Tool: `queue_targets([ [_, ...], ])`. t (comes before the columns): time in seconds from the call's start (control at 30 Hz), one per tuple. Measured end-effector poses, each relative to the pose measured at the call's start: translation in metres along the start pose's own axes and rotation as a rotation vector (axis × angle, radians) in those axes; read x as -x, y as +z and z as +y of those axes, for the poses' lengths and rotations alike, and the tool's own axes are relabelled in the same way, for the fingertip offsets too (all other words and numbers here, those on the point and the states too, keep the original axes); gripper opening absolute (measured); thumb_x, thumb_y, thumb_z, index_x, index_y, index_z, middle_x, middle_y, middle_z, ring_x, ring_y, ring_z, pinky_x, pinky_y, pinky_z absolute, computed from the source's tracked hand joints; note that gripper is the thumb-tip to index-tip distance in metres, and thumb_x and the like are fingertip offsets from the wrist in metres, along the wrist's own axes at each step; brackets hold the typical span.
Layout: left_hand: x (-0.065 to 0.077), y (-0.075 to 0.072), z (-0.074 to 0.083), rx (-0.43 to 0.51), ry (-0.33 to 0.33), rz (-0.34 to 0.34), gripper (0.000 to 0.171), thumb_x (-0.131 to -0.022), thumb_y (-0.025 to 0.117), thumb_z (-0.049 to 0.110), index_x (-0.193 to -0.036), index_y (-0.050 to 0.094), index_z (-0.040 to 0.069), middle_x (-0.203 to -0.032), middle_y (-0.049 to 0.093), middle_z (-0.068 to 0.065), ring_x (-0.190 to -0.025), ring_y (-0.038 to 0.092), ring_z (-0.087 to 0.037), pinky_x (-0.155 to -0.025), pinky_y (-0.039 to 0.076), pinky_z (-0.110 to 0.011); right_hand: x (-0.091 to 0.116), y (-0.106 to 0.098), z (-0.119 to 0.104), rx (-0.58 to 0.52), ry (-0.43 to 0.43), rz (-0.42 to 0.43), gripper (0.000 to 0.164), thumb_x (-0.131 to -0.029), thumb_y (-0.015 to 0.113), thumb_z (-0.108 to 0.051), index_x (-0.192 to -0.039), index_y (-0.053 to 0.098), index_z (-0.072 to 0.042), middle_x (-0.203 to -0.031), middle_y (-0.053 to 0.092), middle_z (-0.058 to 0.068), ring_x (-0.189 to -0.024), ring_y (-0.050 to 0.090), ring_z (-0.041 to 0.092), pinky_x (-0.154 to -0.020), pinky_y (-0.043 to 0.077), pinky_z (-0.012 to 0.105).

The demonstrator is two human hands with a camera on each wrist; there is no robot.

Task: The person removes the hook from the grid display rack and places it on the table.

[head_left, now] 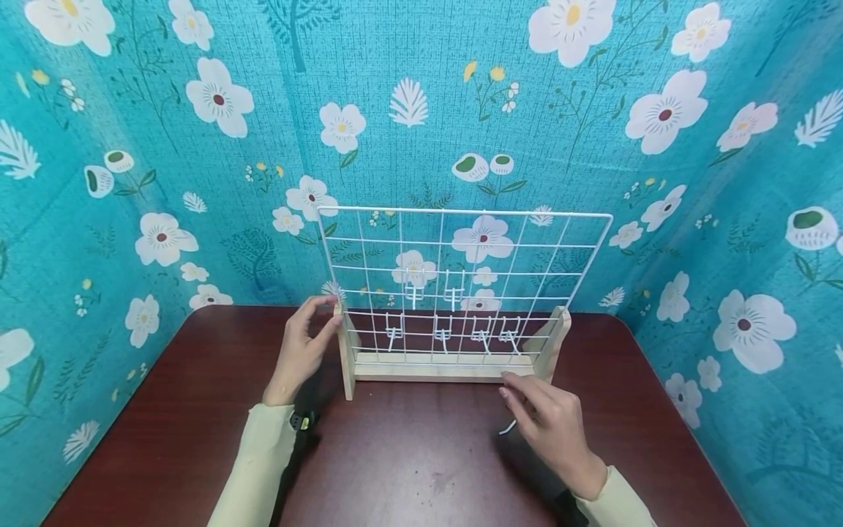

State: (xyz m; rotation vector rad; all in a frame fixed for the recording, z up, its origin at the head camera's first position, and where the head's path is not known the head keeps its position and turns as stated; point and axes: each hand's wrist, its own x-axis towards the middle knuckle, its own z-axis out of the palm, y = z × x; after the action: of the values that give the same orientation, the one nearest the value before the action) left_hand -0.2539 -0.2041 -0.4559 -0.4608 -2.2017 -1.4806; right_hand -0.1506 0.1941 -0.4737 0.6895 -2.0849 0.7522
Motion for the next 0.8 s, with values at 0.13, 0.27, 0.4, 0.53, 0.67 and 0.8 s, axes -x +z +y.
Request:
queue_targets([
  [0.13,0.000,0.001,0.000,-0.004,-0.004,0.008,0.032,-0.098,0.069,0.002,-0.131,0.066,0.002,-0.125,0.069,-0.017,-0.105,0.063,-0.001,-0.080,0.053,-0.008,-0.002,0.000,0.000,-0.015,-0.005,0.010,0.027,-0.103,0.067,-0.032,-0.110,0.079,-0.009,-0.081,0.076,-0.003,-0.061,0.051,-0.002,-0.054,0.041,0.012],
  [0.27,-0.002,0.002,0.005,-0.011,-0.005,0.008,0.031,-0.099,0.067,0.000,-0.130,0.064,-0.004,-0.125,0.067,-0.025,-0.105,0.063,-0.002,-0.082,0.051,-0.005,-0.005,0.001,0.001,-0.030,-0.017,0.031,0.029,-0.104,0.066,-0.032,-0.110,0.079,-0.007,-0.080,0.075,-0.002,-0.061,0.052,0.000,-0.055,0.042,0.013],
  [0.4,-0.002,0.001,0.019,-0.004,0.002,0.001,0.030,-0.100,0.066,0.000,-0.129,0.063,-0.006,-0.126,0.066,-0.029,-0.105,0.062,0.002,-0.082,0.050,-0.005,-0.008,0.001,0.001,-0.033,-0.027,0.040,0.031,-0.104,0.065,-0.033,-0.110,0.079,-0.007,-0.079,0.075,-0.001,-0.062,0.053,0.001,-0.055,0.042,0.014],
  [0.53,0.000,0.000,0.029,0.005,0.010,-0.003,0.030,-0.100,0.065,-0.001,-0.129,0.063,-0.004,-0.126,0.066,-0.028,-0.105,0.060,0.007,-0.083,0.050,-0.005,-0.008,0.002,0.001,-0.023,-0.034,0.036,0.032,-0.105,0.063,-0.035,-0.109,0.079,-0.007,-0.083,0.077,0.000,-0.063,0.055,0.001,-0.056,0.044,0.015],
  [0.67,0.001,0.001,0.028,0.008,0.002,-0.001,0.030,-0.100,0.065,0.000,-0.130,0.063,-0.006,-0.127,0.066,-0.028,-0.106,0.061,0.007,-0.084,0.050,-0.005,-0.009,0.001,0.001,-0.014,-0.037,0.036,0.034,-0.106,0.061,-0.036,-0.109,0.079,-0.006,-0.085,0.078,0.003,-0.064,0.059,0.003,-0.057,0.046,0.017],
  [0.8,0.002,0.001,0.026,0.003,0.001,0.006,0.030,-0.100,0.066,0.001,-0.129,0.063,-0.008,-0.125,0.067,-0.026,-0.106,0.061,0.004,-0.082,0.050,-0.005,-0.011,0.000,0.000,-0.012,-0.034,0.034,0.033,-0.106,0.062,-0.035,-0.107,0.079,-0.006,-0.086,0.079,0.003,-0.066,0.061,0.005,-0.058,0.048,0.018],
])
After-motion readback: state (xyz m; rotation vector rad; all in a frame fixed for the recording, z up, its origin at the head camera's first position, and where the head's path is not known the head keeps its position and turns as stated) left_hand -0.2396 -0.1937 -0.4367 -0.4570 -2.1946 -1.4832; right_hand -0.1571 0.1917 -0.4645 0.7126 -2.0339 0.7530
